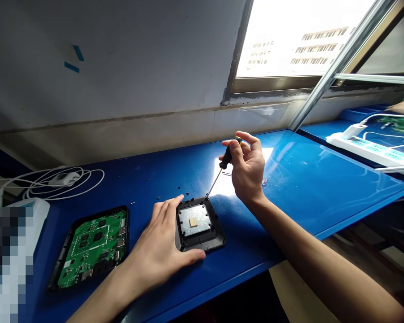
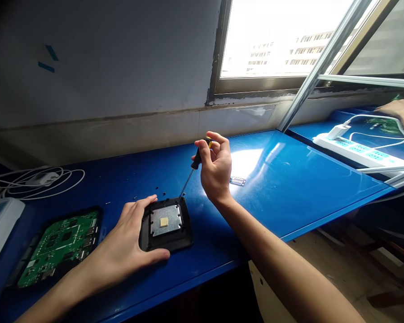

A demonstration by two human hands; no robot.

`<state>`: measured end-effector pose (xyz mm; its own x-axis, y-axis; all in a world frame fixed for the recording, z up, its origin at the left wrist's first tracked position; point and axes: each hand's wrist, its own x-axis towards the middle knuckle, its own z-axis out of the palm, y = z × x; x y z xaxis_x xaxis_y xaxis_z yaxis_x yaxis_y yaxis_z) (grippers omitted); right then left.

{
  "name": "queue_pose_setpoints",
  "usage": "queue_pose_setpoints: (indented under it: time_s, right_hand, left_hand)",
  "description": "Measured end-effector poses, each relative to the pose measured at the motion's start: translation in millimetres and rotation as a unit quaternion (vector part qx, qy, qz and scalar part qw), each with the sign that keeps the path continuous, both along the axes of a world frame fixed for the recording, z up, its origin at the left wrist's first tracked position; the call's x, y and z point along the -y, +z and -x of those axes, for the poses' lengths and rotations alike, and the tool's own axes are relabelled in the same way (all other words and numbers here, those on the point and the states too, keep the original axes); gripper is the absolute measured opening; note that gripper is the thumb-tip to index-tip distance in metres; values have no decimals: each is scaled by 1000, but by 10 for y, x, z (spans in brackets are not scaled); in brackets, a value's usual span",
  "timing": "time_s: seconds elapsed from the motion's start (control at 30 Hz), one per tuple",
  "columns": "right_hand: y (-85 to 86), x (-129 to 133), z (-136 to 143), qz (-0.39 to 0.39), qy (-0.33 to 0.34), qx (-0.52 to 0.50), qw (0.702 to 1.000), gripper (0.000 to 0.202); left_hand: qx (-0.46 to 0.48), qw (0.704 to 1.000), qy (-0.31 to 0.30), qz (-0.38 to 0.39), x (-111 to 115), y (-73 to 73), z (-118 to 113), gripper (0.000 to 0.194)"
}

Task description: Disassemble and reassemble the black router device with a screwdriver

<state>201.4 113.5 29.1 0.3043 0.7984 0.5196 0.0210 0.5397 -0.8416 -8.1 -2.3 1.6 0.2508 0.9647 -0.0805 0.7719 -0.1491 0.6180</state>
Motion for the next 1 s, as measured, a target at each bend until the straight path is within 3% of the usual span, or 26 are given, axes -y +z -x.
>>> queue_pose_setpoints:
  time_s: [0.1, 0.17, 0.3, 0.43, 0.6, 0.7, 0.8, 1.0]
  right_hand:
    - [9, -11, -34, 13, -15, 49, 999, 26]
    - [8, -31, -56, 51, -37, 147, 987, 27]
    - [-43, -70, -84, 128, -67, 358, 922, 28]
    - [-193, -71, -94, 144, -66, 461, 873, 23]
    - [-318, -36, -103, 158, -56, 556, 814, 31]
    - [-266, -25, -71, 141, -84, 568, 806, 44]
    - [-180, -64, -18, 96, -102, 559, 817, 48]
    - [-196, -274, -22, -60, -31, 554, 830, 37]
  left_hand:
    - [-7, 1000, -26, -14, -14, 17, 18, 96]
    - [-2, 999, -33, -13, -20, 28, 26, 90]
    - [7, 999, -30, -12, -7, 52, 36, 71]
    - [7, 999, -29, -43, 8, 59, 25, 49]
    - [1, 997, -21, -74, -6, 34, -19, 39]
    - [4, 996, -20, -90, -18, 26, -34, 37]
    - [7, 994, -19, -110, -17, 33, -36, 36]
    - [21, 992, -18, -122, -2, 43, -35, 36]
